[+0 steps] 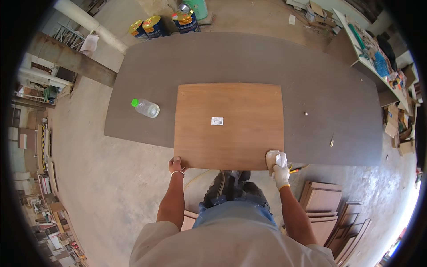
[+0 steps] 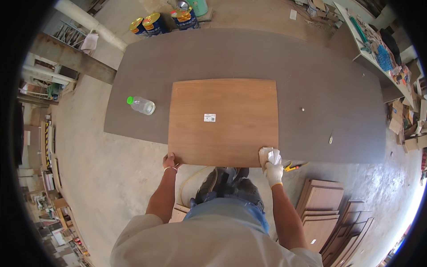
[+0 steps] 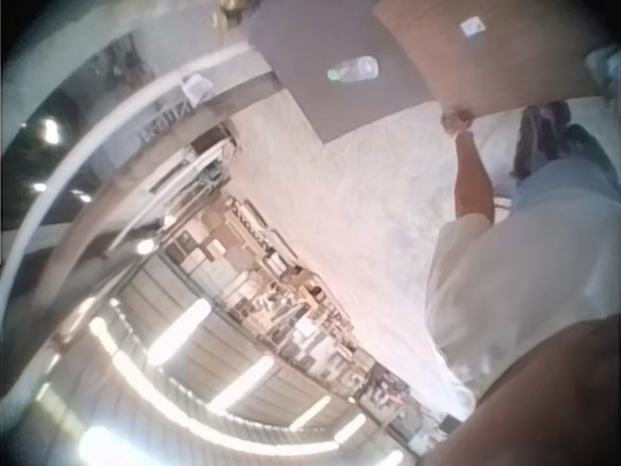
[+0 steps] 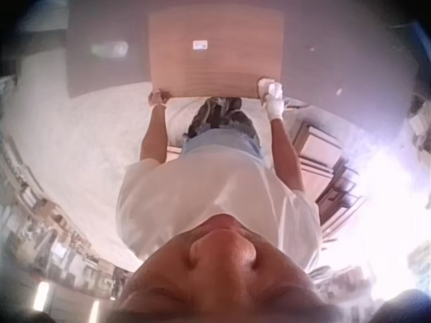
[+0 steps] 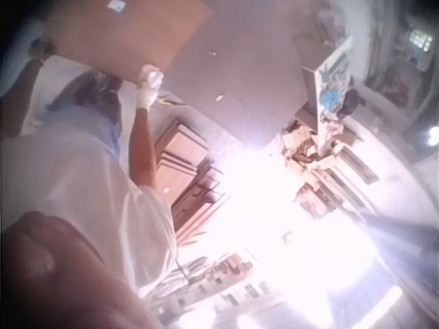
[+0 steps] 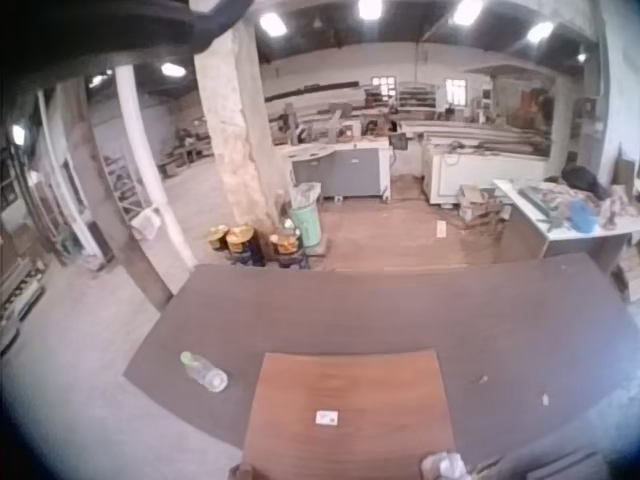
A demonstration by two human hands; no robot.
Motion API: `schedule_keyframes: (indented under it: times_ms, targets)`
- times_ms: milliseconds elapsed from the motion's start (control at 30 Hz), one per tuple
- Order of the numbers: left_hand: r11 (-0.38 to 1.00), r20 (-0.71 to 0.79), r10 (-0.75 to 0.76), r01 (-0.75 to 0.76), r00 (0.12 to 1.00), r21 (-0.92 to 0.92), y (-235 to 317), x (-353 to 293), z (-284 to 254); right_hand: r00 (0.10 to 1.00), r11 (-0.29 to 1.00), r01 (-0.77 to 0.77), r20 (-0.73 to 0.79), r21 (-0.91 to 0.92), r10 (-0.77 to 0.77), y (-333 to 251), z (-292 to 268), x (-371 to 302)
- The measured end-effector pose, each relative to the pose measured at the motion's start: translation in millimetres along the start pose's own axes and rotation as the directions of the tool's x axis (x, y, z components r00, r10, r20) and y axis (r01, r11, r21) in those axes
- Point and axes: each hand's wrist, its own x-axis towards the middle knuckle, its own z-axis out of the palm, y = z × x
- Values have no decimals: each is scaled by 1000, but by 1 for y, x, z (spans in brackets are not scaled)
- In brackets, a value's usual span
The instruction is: The person wipes the surface of wooden panels with a white cloth, occasionally using a small metal tool to scrape edges. They handle multiple panels one at a time, flipping them over and moving them aside after cleaning.
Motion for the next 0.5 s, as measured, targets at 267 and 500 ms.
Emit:
schedule_keyframes:
  times_ms: [267, 500]
  targets:
    - [992, 31, -109, 107, 994, 60, 40, 30, -38, 969, 975, -219, 125, 28, 214, 1, 19, -11]
    - [978, 137, -173, 155, 975, 137, 37, 29, -45, 964, 960, -264, -64, -98, 259, -11, 26, -29]
